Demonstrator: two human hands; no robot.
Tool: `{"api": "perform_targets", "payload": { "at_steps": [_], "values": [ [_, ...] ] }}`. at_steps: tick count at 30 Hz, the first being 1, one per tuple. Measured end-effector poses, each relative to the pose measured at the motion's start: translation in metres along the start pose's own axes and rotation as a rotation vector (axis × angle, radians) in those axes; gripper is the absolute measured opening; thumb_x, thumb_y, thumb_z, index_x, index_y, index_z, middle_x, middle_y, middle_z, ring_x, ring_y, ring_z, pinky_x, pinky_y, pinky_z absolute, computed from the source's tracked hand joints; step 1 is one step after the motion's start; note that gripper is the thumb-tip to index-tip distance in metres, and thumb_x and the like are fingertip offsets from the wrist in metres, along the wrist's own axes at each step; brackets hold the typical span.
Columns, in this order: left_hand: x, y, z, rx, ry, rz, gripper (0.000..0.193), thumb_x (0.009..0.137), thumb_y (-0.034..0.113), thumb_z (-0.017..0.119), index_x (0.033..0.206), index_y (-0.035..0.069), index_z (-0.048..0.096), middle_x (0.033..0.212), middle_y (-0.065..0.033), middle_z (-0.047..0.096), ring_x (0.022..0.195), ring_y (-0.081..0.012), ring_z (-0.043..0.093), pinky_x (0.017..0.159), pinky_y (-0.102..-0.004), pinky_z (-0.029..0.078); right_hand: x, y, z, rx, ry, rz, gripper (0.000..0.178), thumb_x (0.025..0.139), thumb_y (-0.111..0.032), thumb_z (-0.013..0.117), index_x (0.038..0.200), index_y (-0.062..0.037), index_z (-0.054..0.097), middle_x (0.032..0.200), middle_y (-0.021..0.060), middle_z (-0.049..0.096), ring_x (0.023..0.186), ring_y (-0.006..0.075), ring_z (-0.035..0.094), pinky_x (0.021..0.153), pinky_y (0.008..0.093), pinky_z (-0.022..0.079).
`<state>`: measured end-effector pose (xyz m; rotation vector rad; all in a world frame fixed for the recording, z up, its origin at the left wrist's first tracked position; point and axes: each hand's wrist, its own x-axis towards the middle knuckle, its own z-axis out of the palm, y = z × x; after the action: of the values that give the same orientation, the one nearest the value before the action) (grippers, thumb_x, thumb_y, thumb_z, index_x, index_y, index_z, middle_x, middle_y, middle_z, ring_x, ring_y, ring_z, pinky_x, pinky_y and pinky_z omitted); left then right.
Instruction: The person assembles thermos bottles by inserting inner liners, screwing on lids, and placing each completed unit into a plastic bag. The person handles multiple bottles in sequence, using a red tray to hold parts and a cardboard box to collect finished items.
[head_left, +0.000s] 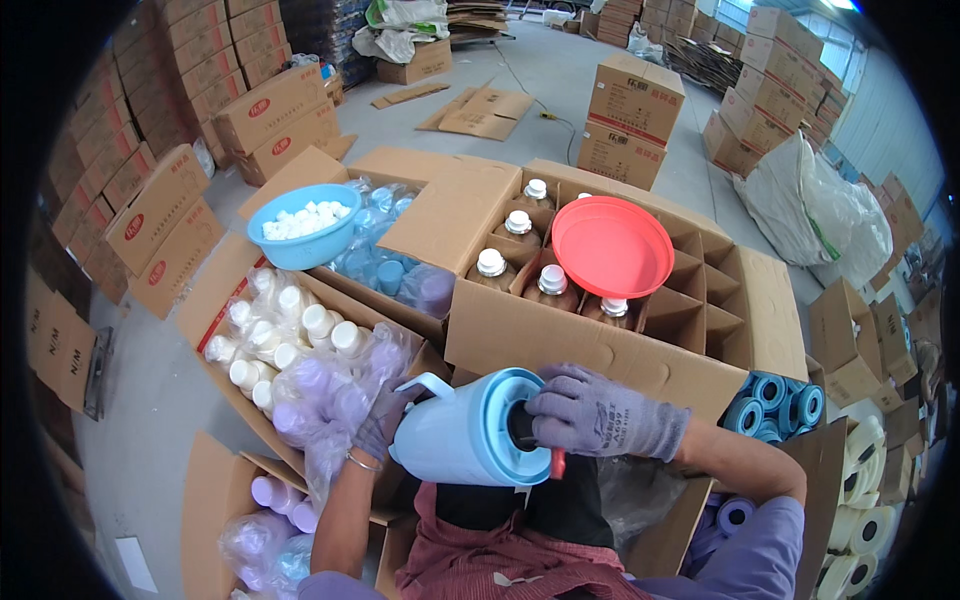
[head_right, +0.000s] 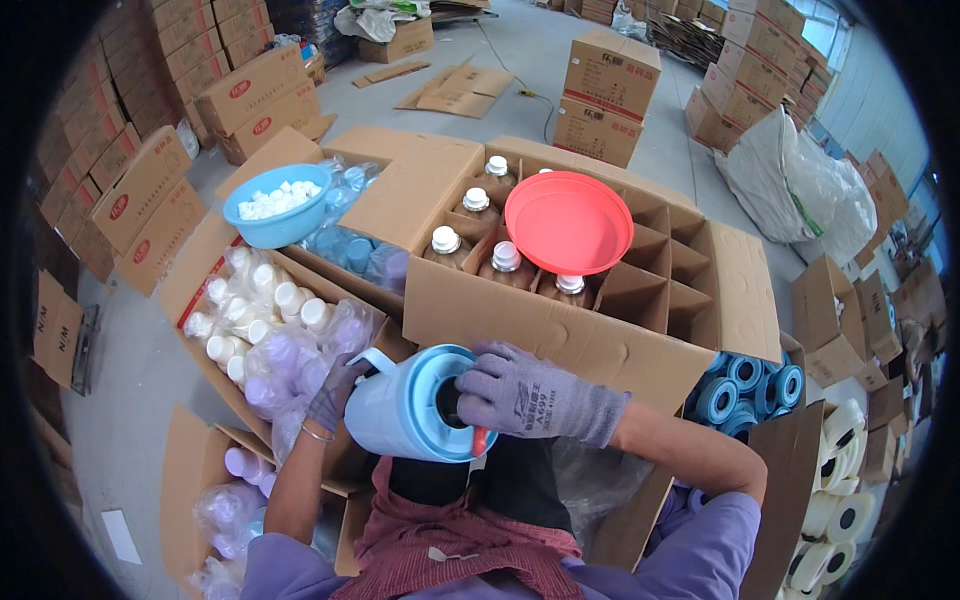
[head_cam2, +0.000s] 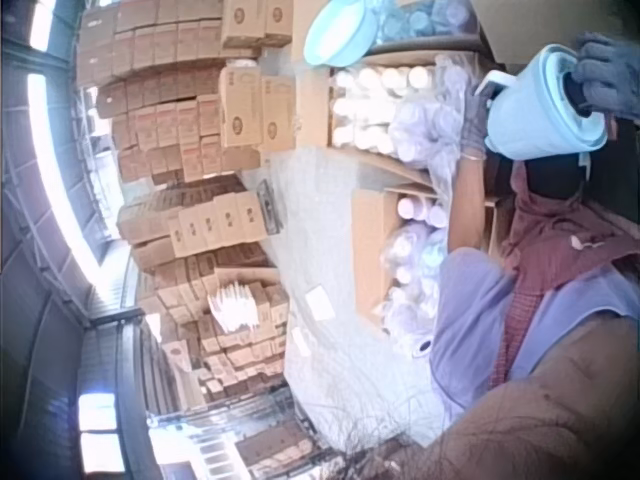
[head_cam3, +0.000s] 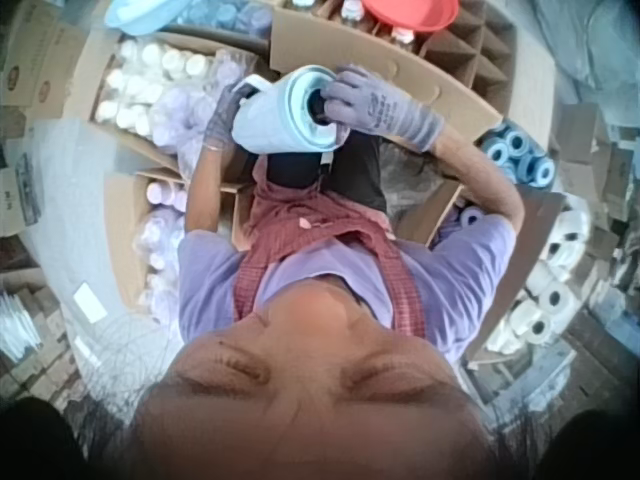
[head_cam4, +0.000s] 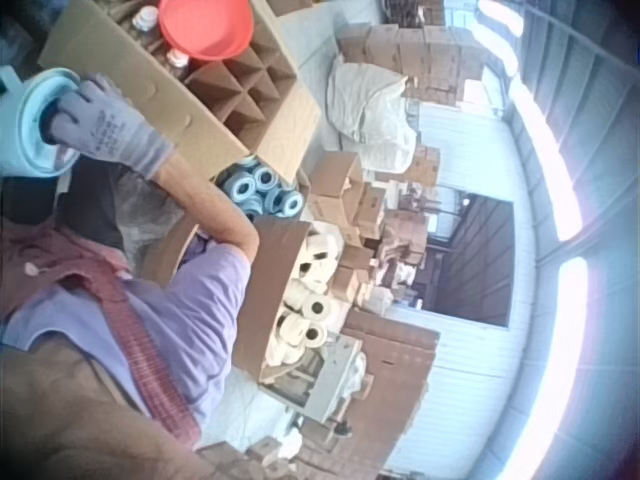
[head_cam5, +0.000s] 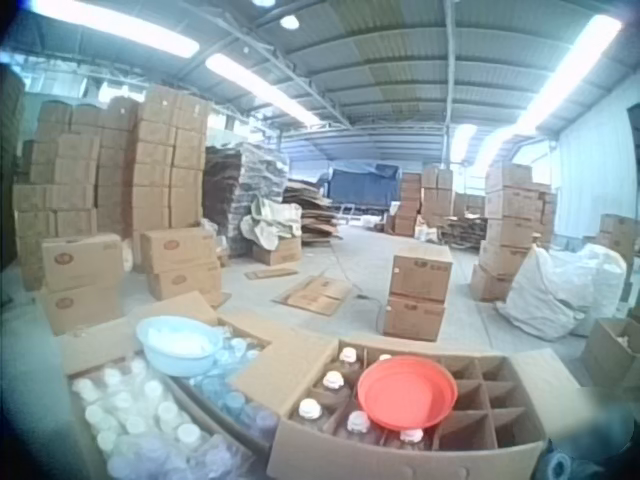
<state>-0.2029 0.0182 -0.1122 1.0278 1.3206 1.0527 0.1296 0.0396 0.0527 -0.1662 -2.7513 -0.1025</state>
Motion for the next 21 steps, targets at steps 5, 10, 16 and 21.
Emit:
{"api": "perform_targets", "payload": {
  "at_steps": [5, 10, 16, 21],
  "values": [
    [-0.034, 0.015, 0.012, 0.225, 0.171, 0.251, 0.024, 0.092, 0.015, 0.063, 0.108, -0.001, 0.071, 0.094, -0.0085, 0.073, 0.084, -0.0168, 0.067, 0.079, -0.0292, 0.053, -0.027, -0.025, 0.033, 0.685, 0.135, 0.933, 0.028, 0.098, -0.029, 0.06, 0.107, -0.0036, 0.053, 0.084, 0.0108, 0.059, 0.068, 0.0271, 0.061, 0.065, 0.0406, 0.052],
    [-0.033, 0.056, 0.025, 0.405, 0.312, 0.628, 0.018, 0.09, 0.014, 0.064, 0.096, -0.001, 0.07, 0.086, -0.0099, 0.071, 0.083, -0.0177, 0.068, 0.078, -0.0307, 0.052, -0.044, -0.036, 0.02, 0.98, 0.021, 1.16, 0.031, 0.097, -0.032, 0.063, 0.102, -0.0017, 0.056, 0.084, 0.012, 0.058, 0.076, 0.0232, 0.058, 0.071, 0.0371, 0.049],
    [0.006, 0.111, 0.049, 0.554, -0.249, 1.147, 0.011, 0.081, 0.01, 0.074, 0.089, 0.005, 0.069, 0.095, -0.0089, 0.07, 0.096, -0.028, 0.067, 0.094, -0.0438, 0.051, -0.067, 0.06, -0.02, -0.061, 0.199, 0.947, 0.024, 0.088, -0.017, 0.067, 0.109, -0.0083, 0.061, 0.101, 0.0153, 0.061, 0.094, 0.0368, 0.063, 0.08, 0.0461, 0.052],
    [-0.026, 0.065, 0.143, 0.537, -0.734, 1.257, 0.029, 0.079, 0.014, 0.079, 0.104, 0.007, 0.068, 0.113, -0.0096, 0.068, 0.116, -0.0297, 0.062, 0.108, -0.0498, 0.043, -0.108, 0.166, 0.042, -0.173, 0.032, 0.938, 0.057, 0.086, -0.036, 0.071, 0.135, -0.0132, 0.052, 0.12, 0.0202, 0.056, 0.103, 0.042, 0.06, 0.088, 0.048, 0.052]
  ]
}}
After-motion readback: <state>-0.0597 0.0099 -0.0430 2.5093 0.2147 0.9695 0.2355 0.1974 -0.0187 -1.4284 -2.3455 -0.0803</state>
